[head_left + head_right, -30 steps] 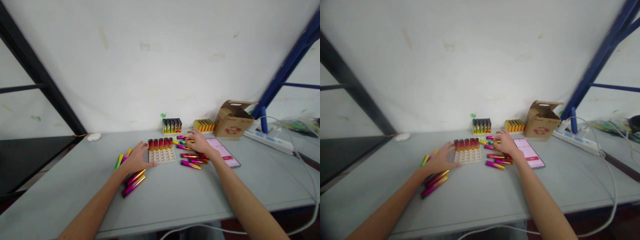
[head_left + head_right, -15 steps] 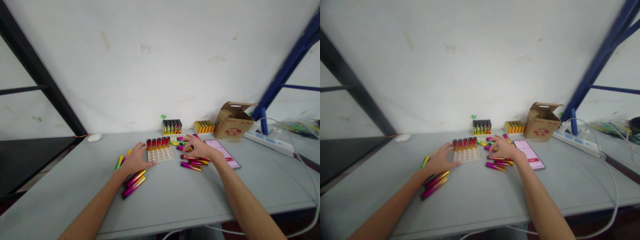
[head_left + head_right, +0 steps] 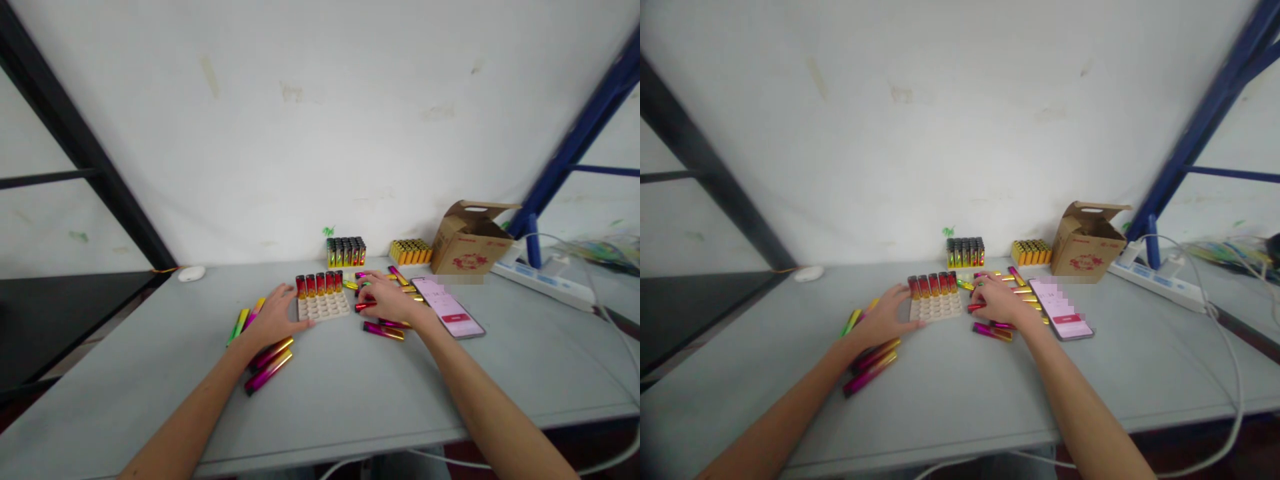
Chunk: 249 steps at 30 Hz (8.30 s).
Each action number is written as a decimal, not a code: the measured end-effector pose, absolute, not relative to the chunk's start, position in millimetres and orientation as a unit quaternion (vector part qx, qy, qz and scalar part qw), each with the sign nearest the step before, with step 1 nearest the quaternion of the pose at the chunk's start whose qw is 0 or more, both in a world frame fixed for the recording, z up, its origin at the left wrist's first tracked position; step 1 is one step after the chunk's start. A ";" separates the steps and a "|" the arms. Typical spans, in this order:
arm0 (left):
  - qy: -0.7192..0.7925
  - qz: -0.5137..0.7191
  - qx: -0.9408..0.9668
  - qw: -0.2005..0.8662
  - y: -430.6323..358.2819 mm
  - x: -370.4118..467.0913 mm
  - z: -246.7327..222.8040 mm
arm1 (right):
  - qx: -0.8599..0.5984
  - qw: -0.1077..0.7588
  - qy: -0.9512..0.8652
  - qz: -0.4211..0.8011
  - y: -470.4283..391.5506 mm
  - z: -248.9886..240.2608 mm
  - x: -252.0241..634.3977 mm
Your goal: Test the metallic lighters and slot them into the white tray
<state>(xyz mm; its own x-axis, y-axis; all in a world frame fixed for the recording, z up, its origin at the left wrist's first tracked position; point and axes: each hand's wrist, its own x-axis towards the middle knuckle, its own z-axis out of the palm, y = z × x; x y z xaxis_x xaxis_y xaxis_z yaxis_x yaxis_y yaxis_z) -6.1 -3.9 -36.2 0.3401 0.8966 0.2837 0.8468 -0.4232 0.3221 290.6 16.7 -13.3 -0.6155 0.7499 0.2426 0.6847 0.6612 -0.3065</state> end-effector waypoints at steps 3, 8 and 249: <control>0.534 0.212 0.816 0.060 -4.1 -5.9 -35.8 | -0.390 0.191 -0.895 0.104 17.2 -15.1 290.0; 0.515 0.230 0.824 0.057 -2.6 -7.6 -37.9 | -0.379 0.281 -0.851 0.228 18.5 -11.2 290.4; 0.449 0.370 0.813 0.011 -3.5 6.4 -23.5 | -0.368 0.592 -0.578 0.424 13.3 -8.2 287.0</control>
